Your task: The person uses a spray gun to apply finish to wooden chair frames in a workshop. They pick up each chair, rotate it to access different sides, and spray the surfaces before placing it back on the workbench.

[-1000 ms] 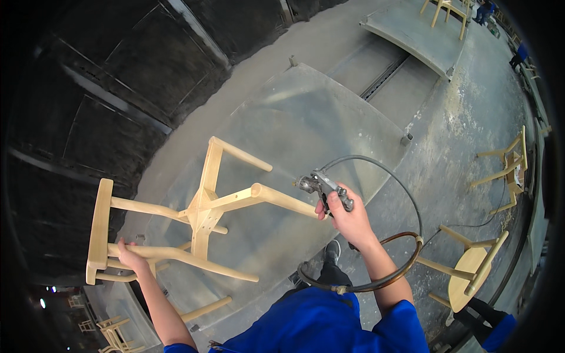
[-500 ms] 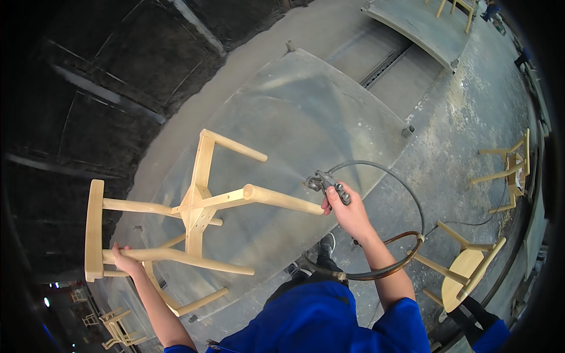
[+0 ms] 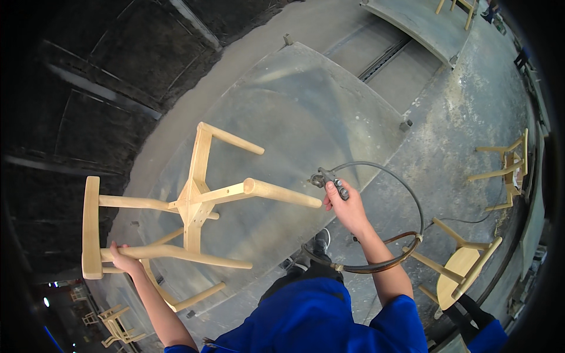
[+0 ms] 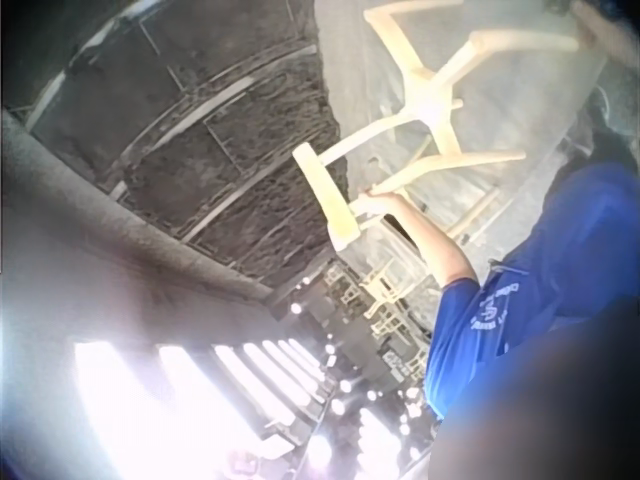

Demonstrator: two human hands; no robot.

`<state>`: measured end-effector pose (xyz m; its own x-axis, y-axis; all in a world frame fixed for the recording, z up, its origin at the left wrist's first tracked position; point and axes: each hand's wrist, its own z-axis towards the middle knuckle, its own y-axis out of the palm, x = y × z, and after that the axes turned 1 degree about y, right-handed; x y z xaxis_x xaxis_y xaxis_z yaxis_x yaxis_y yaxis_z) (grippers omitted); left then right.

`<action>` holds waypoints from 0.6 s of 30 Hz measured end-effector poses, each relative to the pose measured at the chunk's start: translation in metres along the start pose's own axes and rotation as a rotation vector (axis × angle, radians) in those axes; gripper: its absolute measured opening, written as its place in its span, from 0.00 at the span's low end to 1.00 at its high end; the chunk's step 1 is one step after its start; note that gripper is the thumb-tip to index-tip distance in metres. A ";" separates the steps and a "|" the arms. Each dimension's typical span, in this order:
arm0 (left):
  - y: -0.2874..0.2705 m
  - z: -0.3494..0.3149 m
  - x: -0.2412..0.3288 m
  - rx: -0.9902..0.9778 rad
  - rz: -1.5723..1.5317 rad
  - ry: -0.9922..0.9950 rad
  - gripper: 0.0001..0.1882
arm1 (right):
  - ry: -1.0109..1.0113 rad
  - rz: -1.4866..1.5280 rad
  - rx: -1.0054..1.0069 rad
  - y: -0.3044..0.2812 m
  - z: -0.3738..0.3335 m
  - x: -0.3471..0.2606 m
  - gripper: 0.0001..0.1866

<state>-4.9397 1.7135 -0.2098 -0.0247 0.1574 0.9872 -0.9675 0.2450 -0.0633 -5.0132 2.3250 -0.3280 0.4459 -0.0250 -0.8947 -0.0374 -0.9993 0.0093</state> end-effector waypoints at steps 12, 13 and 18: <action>0.010 0.018 -0.008 -0.017 -0.077 0.031 0.13 | -0.079 0.069 0.184 -0.047 -0.139 -0.037 0.27; 0.011 0.022 -0.010 -0.034 -0.078 0.031 0.14 | -0.090 0.105 0.192 -0.049 -0.160 -0.041 0.26; 0.018 0.030 -0.014 -0.064 -0.102 0.047 0.14 | -0.215 0.251 0.185 -0.054 -0.264 -0.043 0.45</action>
<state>-4.9644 1.6869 -0.2207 0.0864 0.1731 0.9811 -0.9462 0.3225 0.0264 -4.7946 2.3719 -0.1724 0.2050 -0.2420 -0.9484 -0.2915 -0.9401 0.1769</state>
